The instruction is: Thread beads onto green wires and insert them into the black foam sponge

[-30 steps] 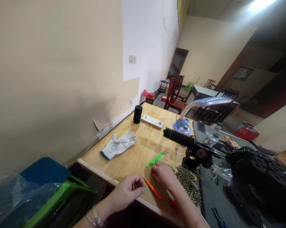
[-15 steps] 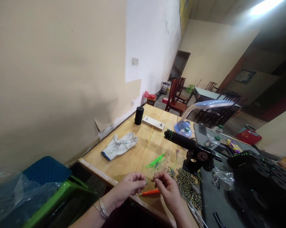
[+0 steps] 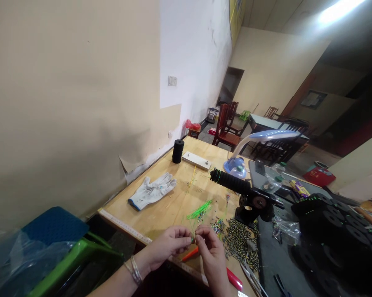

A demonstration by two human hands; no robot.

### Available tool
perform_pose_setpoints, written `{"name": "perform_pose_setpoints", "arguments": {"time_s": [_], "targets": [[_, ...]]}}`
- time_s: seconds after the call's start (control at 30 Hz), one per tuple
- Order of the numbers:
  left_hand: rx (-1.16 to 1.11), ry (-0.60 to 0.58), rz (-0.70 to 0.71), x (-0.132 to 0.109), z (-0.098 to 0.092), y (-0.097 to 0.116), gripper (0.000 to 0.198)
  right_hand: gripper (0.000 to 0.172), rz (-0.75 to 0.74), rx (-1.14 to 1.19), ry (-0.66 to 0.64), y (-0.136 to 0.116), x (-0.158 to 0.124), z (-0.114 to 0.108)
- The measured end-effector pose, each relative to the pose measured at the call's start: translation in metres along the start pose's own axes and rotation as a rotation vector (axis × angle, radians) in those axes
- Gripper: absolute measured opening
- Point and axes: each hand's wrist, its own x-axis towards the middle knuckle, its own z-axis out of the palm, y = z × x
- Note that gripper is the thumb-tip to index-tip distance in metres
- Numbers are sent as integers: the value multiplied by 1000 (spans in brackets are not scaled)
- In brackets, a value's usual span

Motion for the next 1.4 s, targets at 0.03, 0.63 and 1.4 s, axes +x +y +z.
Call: {"name": "perform_pose_setpoints", "arguments": {"time_s": [0.03, 0.63, 1.4], "targets": [[4, -5, 1, 1, 1, 0, 33, 14, -3, -5, 11, -1, 0, -1], [137, -85, 53, 13, 11, 5, 32, 22, -73, -62, 114, -12, 6, -10], [73, 121, 552, 124, 77, 78, 36, 13, -360, -654, 197, -64, 161, -73]]}}
